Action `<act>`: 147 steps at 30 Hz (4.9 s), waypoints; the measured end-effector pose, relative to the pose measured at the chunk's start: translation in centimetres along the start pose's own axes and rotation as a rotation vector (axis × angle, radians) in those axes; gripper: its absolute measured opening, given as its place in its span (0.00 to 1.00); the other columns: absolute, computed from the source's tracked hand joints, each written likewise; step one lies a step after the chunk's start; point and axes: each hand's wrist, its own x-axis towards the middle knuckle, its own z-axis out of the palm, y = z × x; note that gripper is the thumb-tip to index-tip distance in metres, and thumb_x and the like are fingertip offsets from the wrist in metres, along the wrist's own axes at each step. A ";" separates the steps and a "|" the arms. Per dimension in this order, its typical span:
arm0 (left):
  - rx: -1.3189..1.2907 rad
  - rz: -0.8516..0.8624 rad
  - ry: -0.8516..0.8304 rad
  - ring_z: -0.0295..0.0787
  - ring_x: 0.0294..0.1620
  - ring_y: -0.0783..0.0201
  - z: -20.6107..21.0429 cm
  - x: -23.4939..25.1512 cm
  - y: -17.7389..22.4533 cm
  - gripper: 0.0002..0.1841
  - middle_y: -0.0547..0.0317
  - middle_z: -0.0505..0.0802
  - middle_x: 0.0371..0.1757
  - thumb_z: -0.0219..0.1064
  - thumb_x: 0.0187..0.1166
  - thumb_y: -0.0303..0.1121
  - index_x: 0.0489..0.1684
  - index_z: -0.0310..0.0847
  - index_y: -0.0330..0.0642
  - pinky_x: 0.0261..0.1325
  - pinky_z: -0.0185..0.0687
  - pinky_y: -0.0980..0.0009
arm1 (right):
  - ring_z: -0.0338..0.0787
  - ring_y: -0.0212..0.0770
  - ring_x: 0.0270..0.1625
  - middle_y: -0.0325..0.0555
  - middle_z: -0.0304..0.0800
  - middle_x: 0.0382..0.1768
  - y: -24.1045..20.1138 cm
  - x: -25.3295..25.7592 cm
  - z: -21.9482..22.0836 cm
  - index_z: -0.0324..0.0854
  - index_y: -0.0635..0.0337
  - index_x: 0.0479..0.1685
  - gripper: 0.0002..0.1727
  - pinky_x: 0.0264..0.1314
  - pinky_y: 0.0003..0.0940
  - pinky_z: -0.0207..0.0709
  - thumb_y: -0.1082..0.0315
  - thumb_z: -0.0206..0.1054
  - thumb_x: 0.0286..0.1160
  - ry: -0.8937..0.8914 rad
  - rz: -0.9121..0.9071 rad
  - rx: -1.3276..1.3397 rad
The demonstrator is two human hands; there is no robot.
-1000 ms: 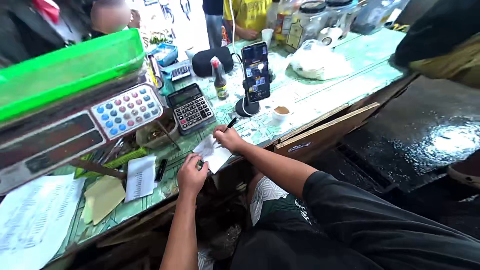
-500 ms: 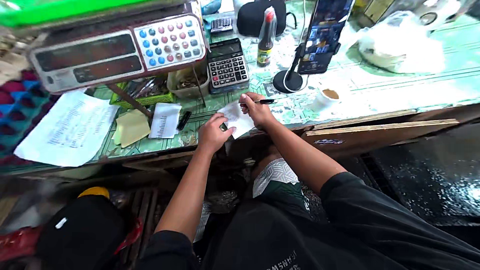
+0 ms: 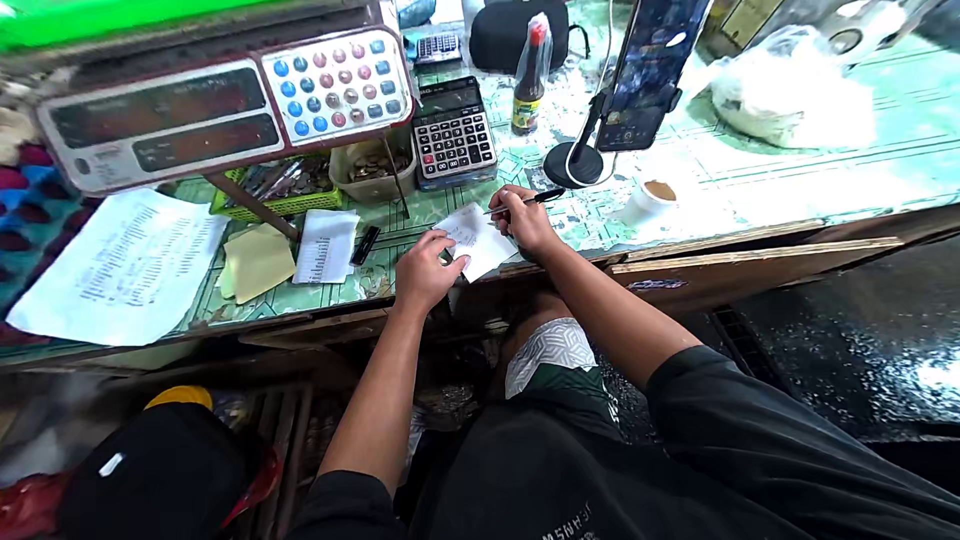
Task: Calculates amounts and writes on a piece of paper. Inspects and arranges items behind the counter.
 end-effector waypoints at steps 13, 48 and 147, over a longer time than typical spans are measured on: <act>-0.018 -0.161 -0.030 0.91 0.51 0.56 -4.8 1.2 2.2 0.10 0.56 0.94 0.50 0.68 0.80 0.36 0.52 0.92 0.48 0.55 0.87 0.47 | 0.91 0.37 0.37 0.48 0.94 0.50 -0.2 -1.3 -0.7 0.83 0.61 0.62 0.19 0.31 0.31 0.83 0.58 0.52 0.95 0.062 -0.043 -0.003; 0.064 0.033 -0.277 0.91 0.61 0.63 -1.8 1.1 4.4 0.10 0.61 0.93 0.63 0.69 0.82 0.40 0.47 0.95 0.48 0.66 0.86 0.54 | 0.94 0.42 0.35 0.49 0.95 0.41 -0.3 -2.1 -2.7 0.81 0.58 0.65 0.19 0.45 0.42 0.90 0.56 0.52 0.95 0.100 -0.009 -0.135; -0.992 -1.114 0.227 0.76 0.15 0.71 -4.0 -25.3 -0.5 0.20 0.60 0.90 0.31 0.47 0.93 0.42 0.53 0.85 0.40 0.17 0.74 0.75 | 0.86 0.55 0.69 0.51 0.89 0.64 -5.7 -3.7 1.8 0.83 0.51 0.70 0.24 0.69 0.62 0.80 0.58 0.73 0.73 -0.324 -0.123 -0.980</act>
